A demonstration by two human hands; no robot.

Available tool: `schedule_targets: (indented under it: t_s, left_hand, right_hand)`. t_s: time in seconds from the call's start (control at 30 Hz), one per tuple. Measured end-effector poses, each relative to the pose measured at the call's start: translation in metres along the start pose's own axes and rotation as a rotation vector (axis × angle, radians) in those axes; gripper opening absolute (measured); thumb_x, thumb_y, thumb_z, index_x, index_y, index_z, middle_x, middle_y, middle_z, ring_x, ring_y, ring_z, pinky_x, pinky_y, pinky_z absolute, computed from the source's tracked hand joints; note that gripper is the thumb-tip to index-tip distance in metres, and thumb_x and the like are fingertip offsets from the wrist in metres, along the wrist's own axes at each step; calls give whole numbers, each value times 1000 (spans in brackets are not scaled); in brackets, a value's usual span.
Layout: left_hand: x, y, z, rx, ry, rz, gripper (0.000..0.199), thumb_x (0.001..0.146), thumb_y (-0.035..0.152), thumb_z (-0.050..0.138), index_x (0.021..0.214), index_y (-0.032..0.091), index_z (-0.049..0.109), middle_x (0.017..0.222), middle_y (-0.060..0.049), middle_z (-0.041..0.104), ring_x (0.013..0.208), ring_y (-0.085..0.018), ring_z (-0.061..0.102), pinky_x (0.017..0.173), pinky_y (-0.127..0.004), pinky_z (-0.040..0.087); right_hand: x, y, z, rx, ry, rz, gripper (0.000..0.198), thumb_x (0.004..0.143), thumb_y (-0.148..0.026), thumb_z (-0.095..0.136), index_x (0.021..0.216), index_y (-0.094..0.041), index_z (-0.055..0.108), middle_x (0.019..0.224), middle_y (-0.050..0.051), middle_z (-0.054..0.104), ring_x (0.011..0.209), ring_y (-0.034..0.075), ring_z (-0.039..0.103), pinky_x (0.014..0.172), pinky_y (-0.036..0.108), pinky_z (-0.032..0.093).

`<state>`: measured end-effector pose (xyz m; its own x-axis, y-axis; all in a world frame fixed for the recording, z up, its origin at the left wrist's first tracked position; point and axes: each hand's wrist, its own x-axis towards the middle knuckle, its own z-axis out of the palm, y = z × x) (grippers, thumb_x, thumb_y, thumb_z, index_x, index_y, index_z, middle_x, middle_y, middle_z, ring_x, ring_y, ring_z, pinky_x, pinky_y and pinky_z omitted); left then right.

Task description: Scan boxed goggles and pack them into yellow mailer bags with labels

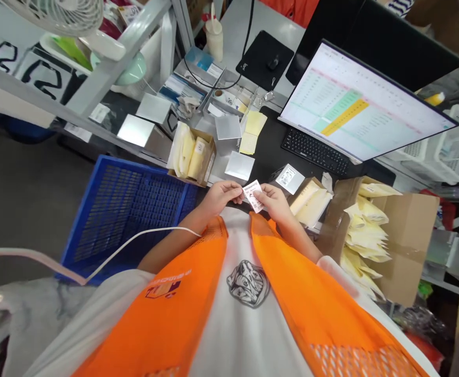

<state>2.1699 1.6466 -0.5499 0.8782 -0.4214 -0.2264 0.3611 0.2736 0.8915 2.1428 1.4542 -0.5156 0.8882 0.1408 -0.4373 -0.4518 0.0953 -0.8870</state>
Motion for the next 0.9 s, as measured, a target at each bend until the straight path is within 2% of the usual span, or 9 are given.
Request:
schedule_targets:
  t_s: [0.13, 0.3, 0.5, 0.63, 0.7, 0.77, 0.83, 0.9]
  left_hand:
    - [7, 19, -24, 46, -115, -18, 32, 75, 44, 82, 82, 14, 72, 67, -4, 70, 58, -13, 63, 59, -25, 54]
    - [17, 35, -39, 36, -267, -129, 33, 71, 42, 86, 78, 14, 70, 65, -4, 70, 56, -12, 64, 58, -24, 54]
    - [31, 37, -34, -5, -478, -250, 47, 61, 53, 93, 71, 14, 70, 61, -6, 69, 54, -14, 64, 55, -26, 54]
    - [38, 38, -29, 5, -593, -290, 48, 60, 54, 94, 70, 12, 72, 62, -9, 70, 54, -16, 65, 55, -29, 56]
    - [39, 40, -27, 23, -616, -290, 45, 61, 52, 93, 70, 12, 74, 63, -9, 71, 55, -16, 66, 56, -29, 56]
    - [39, 40, -26, 54, -593, -271, 41, 64, 49, 92, 69, 13, 75, 64, -9, 71, 56, -16, 66, 57, -28, 57]
    - [37, 40, -26, 102, -528, -238, 37, 66, 47, 89, 69, 13, 74, 64, -8, 72, 57, -16, 66, 58, -28, 57]
    - [33, 40, -26, 154, -452, -192, 35, 69, 45, 87, 71, 13, 74, 66, -7, 72, 58, -15, 66, 60, -27, 58]
  right_hand:
    - [3, -2, 24, 67, 67, 22, 53, 62, -63, 90, 81, -18, 70, 70, 2, 72, 56, 13, 60, 50, 22, 45]
    - [-4, -7, 45, 175, 138, 85, 50, 59, -59, 92, 78, -18, 71, 68, 2, 72, 52, 13, 60, 49, 23, 49]
    - [-14, -6, 50, 263, 162, 79, 42, 60, -51, 89, 78, -17, 72, 65, 2, 70, 46, 9, 52, 41, 20, 40]
    - [-19, 6, 48, 216, 153, 33, 46, 70, -52, 82, 99, -17, 73, 73, 4, 72, 52, 14, 58, 45, 24, 45]
    - [-21, 12, 49, 87, 273, -68, 52, 74, -50, 81, 114, -19, 70, 84, 5, 74, 66, 18, 66, 56, 29, 55]
    - [-24, 16, 52, -149, 513, -260, 49, 78, -46, 80, 120, -23, 68, 101, 7, 74, 89, 23, 70, 78, 37, 60]
    - [-27, 17, 56, -406, 711, -455, 32, 84, -42, 75, 111, -25, 70, 109, 9, 72, 105, 25, 68, 94, 43, 57]
    - [-28, 17, 61, -570, 720, -546, 16, 91, -39, 68, 99, -25, 72, 104, 9, 72, 104, 25, 67, 97, 45, 55]
